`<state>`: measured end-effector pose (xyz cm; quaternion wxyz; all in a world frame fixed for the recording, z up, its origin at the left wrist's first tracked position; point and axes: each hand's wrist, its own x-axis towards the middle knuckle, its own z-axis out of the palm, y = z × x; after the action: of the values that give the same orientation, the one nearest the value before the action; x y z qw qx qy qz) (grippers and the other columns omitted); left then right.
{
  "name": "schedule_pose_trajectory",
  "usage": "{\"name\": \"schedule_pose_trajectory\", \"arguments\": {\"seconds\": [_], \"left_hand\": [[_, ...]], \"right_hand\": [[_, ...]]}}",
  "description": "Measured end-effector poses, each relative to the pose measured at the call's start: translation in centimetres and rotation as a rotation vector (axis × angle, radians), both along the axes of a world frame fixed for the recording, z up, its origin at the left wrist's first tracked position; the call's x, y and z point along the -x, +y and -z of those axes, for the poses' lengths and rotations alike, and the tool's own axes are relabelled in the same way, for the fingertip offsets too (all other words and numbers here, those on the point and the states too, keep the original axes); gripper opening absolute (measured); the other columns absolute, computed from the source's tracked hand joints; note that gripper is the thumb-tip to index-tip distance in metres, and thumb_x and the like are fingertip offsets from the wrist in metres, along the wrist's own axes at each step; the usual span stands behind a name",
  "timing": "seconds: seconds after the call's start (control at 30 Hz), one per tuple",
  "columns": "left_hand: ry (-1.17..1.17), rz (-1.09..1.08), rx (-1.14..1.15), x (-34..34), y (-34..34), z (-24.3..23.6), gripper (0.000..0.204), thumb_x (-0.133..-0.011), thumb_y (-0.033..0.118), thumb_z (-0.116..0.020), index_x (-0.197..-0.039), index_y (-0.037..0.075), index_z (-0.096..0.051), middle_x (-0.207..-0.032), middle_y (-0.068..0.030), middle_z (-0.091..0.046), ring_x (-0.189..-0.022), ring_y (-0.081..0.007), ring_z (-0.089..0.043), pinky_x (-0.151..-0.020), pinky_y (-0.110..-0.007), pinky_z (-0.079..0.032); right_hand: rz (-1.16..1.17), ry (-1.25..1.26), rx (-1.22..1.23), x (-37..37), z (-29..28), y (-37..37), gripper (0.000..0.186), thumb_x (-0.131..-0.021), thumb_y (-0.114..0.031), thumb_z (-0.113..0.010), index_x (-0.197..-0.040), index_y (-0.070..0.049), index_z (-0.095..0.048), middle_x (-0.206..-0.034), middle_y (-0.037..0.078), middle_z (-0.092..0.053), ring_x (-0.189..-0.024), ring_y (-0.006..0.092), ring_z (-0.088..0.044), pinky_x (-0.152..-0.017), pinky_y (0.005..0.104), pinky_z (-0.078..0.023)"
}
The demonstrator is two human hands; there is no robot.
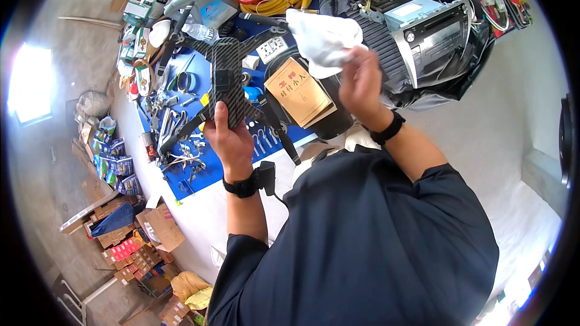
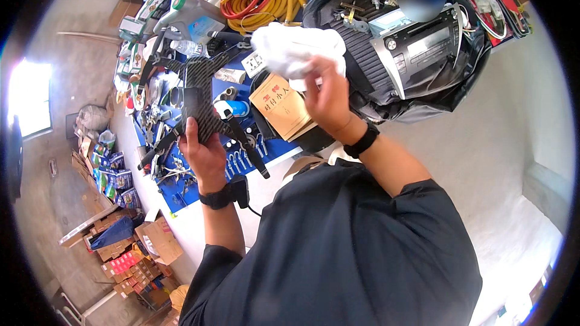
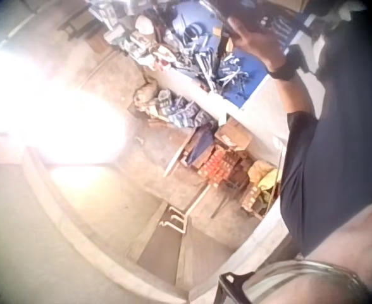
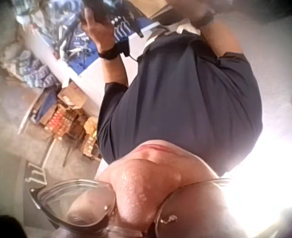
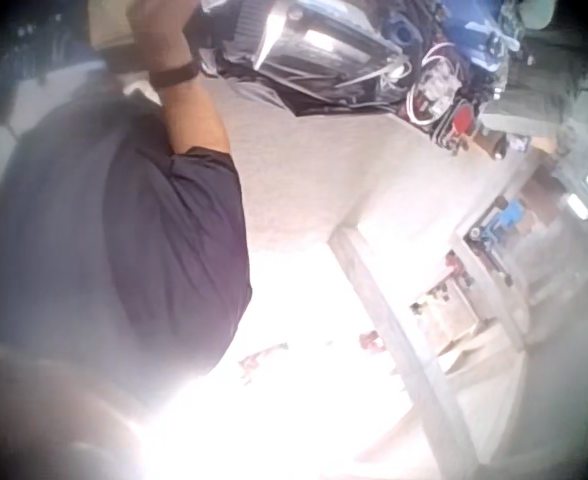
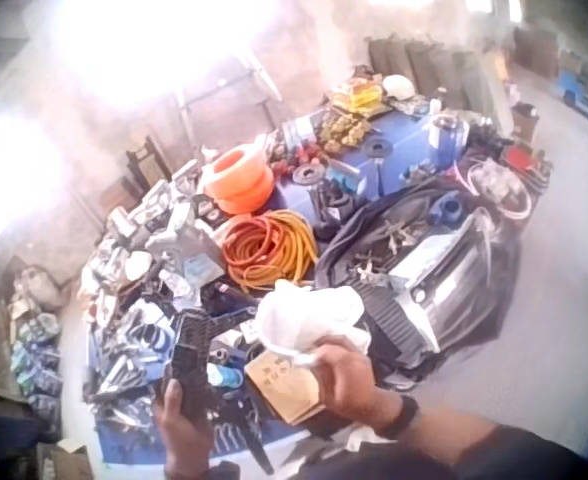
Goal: The person uses a screwdriver on a tool and then wipes a drone and its propellers with a white cloth.
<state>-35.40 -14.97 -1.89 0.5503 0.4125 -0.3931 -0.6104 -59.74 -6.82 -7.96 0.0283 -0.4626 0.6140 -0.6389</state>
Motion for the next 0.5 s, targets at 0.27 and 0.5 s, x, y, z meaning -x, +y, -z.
{"name": "schedule_pose_trajectory", "arguments": {"seconds": [0.27,0.5], "left_hand": [[-0.043,-0.009,0.009,0.5,1.7,0.6,0.033,-0.101,0.017,-0.061,-0.120,-0.010,-0.059,-0.113,-0.0203,-0.069,-0.102,-0.0323,-0.070,-0.091,-0.043,-0.059],[0.066,0.096,0.040,2.0,4.5,-0.7,0.039,-0.102,0.022,-0.057,-0.127,-0.008,-0.058,-0.120,-0.0196,-0.068,-0.104,-0.0303,-0.069,-0.096,-0.045,-0.056]], "right_hand": [[-0.121,0.060,0.113,2.3,-2.2,-1.5,0.023,-0.103,-0.015,-0.059,-0.122,-0.005,-0.051,-0.122,0.020,-0.062,-0.104,0.0223,-0.065,-0.084,0.0316,-0.053],[0.176,0.838,-0.086,0.0,-3.5,-3.8,0.043,-0.092,-0.020,-0.061,-0.136,-0.024,-0.061,-0.148,-0.008,-0.057,-0.138,0.0353,-0.045,-0.109,0.0548,-0.029]]}}
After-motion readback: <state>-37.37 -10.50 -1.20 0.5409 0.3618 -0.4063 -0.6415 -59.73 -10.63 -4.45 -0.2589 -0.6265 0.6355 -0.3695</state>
